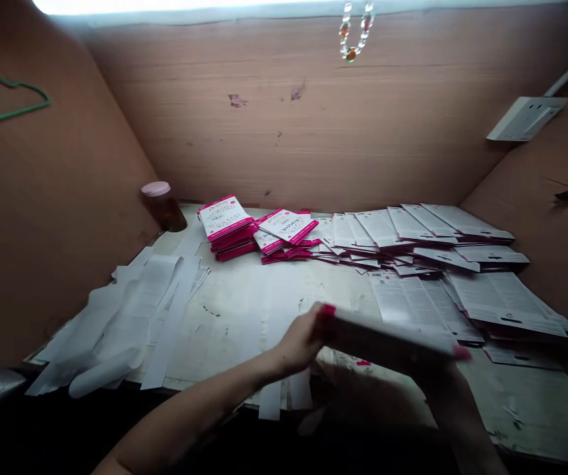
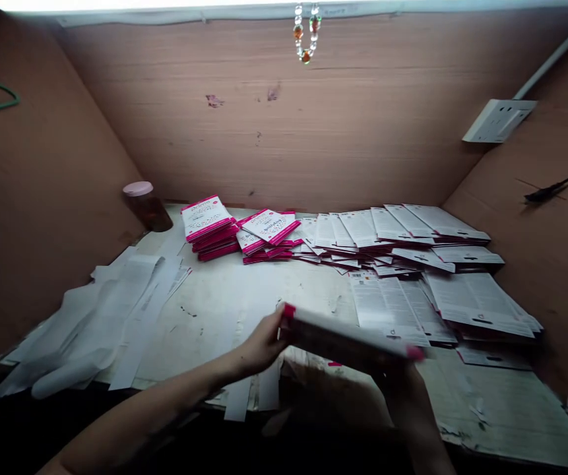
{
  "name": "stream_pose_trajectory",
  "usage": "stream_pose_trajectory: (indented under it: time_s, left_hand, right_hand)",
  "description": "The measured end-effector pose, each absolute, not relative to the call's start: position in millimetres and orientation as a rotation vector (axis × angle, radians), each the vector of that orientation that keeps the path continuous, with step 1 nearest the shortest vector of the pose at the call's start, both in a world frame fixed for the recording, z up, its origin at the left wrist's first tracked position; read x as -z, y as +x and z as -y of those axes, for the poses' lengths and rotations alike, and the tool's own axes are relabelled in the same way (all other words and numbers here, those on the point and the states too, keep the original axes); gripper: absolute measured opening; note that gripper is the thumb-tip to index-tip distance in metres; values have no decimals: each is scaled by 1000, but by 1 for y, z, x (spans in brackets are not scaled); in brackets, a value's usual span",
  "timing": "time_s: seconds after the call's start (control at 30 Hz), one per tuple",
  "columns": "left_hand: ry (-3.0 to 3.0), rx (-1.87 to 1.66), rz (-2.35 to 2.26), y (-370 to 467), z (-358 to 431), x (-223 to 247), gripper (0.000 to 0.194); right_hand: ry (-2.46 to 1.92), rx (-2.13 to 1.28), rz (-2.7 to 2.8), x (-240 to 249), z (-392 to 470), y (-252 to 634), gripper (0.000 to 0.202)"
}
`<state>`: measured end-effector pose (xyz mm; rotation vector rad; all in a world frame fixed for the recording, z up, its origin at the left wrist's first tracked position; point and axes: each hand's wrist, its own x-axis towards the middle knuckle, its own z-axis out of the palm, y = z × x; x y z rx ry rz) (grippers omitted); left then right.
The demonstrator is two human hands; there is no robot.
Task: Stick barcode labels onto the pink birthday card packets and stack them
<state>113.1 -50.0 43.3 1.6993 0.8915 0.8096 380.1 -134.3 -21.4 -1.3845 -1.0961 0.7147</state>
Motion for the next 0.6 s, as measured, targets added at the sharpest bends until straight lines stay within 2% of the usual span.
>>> stream_pose_trajectory:
  time_s: [0.07, 0.17, 0.23, 0.33, 0.4, 0.47, 0.6]
  left_hand:
    - [1592, -892, -976, 88, 42, -54, 38]
    - [1339, -927, -1085, 47, 35, -47, 57]
    - [1250, -928, -1168, 24, 35, -32, 77]
    - [1362, -888, -1321, 2, 42, -9, 116]
    - [1575, -803, -1407, -4, 49, -1, 134]
    - [1820, -691, -1486, -5, 55, 0, 132]
    - [2250, -506, -1472, 0, 54, -5, 86]
  right_hand:
    - [-1294, -914, 1042, -8, 107, 350, 56]
    - [-1182, -1386, 957, -31, 62, 304, 63]
    - [-1192, -1583, 922, -29, 38, 282, 62]
    - [-1301, -1660, 924, -12, 19, 266, 54]
    - [-1375, -1629, 952, -2, 16, 262, 49]
    - [-1425, -1600, 985, 5, 16, 260, 46]
    - [-1552, -1506, 1074, 11, 17, 255, 43]
